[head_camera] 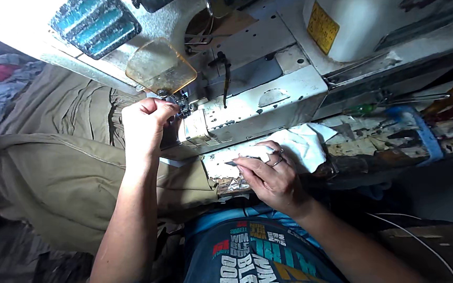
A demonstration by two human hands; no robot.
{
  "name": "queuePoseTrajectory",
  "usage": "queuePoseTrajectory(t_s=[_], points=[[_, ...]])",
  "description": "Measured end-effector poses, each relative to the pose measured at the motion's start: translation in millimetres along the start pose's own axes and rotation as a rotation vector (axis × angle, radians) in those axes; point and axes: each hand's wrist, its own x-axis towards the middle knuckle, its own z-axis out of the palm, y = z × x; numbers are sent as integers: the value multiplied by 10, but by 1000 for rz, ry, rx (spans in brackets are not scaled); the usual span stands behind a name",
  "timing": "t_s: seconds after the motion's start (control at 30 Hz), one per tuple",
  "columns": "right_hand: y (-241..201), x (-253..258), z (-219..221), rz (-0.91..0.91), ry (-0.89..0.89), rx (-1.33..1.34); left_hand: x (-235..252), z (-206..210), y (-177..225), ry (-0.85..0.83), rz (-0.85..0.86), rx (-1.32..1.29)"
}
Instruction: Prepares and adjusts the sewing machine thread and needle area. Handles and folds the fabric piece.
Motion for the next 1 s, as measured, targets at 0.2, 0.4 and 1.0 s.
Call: queuePoseTrajectory(t_s=[0.2, 0.4, 1.0], points=[[-1, 7, -5, -8, -1, 4, -17, -6, -6, 9, 13, -3], [-1, 13, -9, -15, -4, 14, -13, 11, 4, 13, 26, 8], [3, 21, -21, -25, -8, 14, 21, -38, 27, -45, -35, 11]])
